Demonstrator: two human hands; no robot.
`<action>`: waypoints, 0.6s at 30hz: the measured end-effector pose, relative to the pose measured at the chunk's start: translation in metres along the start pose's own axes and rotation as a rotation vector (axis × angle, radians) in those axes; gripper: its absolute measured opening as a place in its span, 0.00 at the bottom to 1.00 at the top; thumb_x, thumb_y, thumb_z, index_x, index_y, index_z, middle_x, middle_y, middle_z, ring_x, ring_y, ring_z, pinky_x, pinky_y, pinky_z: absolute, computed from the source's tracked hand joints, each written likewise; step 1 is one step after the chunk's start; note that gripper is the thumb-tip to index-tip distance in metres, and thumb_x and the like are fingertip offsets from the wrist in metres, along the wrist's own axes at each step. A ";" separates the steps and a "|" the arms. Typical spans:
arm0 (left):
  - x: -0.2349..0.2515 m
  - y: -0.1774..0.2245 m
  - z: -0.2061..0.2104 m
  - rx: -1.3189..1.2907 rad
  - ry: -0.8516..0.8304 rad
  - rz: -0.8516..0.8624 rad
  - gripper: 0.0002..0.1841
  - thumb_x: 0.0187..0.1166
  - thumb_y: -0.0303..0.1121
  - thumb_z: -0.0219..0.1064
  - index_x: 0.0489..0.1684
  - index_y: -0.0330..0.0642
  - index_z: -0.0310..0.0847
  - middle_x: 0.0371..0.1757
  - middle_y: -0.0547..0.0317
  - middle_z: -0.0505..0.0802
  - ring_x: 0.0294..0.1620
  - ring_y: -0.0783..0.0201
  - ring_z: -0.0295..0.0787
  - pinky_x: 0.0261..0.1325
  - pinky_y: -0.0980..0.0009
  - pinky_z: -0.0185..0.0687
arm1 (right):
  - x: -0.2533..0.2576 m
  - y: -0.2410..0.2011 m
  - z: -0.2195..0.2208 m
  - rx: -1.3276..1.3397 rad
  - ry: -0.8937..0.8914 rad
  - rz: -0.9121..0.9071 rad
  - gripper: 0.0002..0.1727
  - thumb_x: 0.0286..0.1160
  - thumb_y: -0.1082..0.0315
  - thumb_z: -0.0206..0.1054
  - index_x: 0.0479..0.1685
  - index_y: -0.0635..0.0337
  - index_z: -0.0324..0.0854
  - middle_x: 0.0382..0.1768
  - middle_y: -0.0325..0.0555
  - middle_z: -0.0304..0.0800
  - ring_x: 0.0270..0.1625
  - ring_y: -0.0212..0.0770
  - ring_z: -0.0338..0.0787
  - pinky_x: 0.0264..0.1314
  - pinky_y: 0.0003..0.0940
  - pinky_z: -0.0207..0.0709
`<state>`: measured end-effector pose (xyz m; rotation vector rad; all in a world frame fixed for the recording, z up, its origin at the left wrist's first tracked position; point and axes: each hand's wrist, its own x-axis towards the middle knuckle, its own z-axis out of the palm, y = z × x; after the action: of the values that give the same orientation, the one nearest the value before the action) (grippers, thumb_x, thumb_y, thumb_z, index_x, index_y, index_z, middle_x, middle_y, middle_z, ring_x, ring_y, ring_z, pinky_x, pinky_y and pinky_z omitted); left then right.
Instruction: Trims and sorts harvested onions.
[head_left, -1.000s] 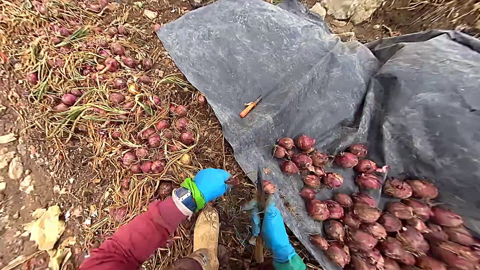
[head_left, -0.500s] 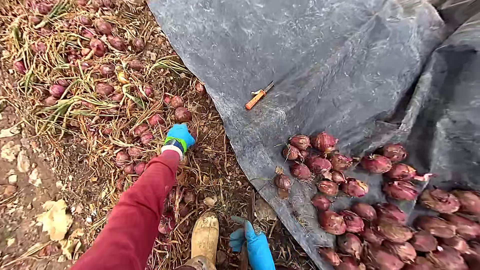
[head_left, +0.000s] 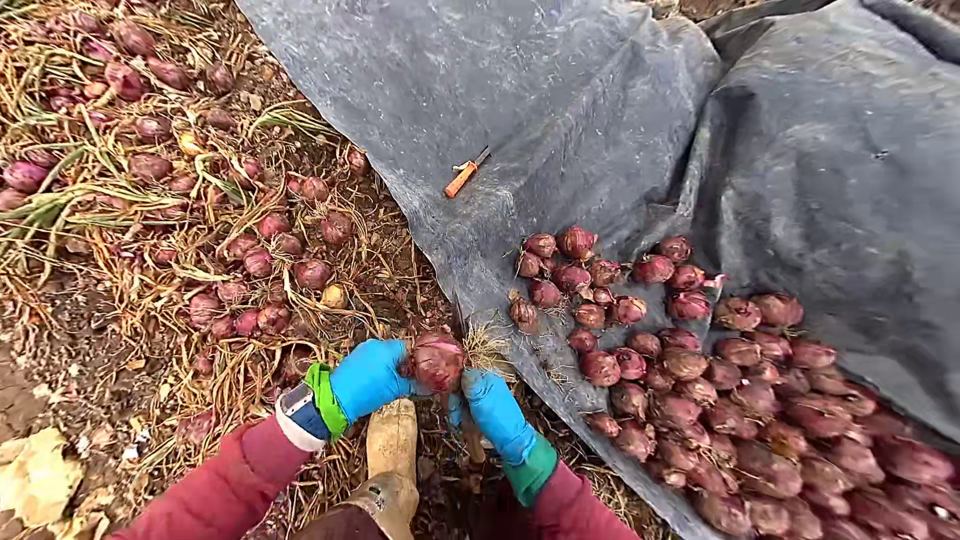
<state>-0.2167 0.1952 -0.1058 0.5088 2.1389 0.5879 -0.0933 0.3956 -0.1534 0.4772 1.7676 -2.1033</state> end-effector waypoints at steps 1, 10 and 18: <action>-0.007 0.000 -0.002 -0.009 -0.042 0.029 0.28 0.52 0.60 0.88 0.41 0.50 0.91 0.36 0.62 0.95 0.42 0.62 0.94 0.52 0.51 0.90 | -0.003 -0.003 0.000 -0.051 0.011 -0.061 0.43 0.66 0.19 0.57 0.28 0.56 0.83 0.18 0.38 0.86 0.20 0.35 0.87 0.25 0.33 0.86; 0.003 -0.009 -0.030 0.320 -0.065 -0.149 0.37 0.52 0.79 0.75 0.41 0.55 0.89 0.34 0.62 0.94 0.40 0.57 0.92 0.47 0.46 0.88 | 0.018 0.022 -0.018 -0.373 -0.098 0.054 0.52 0.72 0.16 0.31 0.28 0.51 0.87 0.13 0.39 0.77 0.15 0.37 0.77 0.20 0.41 0.77; 0.006 0.038 -0.001 0.355 -0.264 0.032 0.20 0.81 0.55 0.66 0.42 0.47 0.88 0.41 0.53 0.93 0.47 0.50 0.92 0.51 0.40 0.85 | 0.019 0.032 -0.017 -0.269 -0.268 0.181 0.52 0.66 0.12 0.35 0.37 0.53 0.84 0.18 0.38 0.82 0.17 0.36 0.81 0.20 0.36 0.79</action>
<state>-0.2155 0.2289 -0.0869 0.7705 1.9879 0.1428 -0.0945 0.4068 -0.1930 0.2566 1.7432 -1.6869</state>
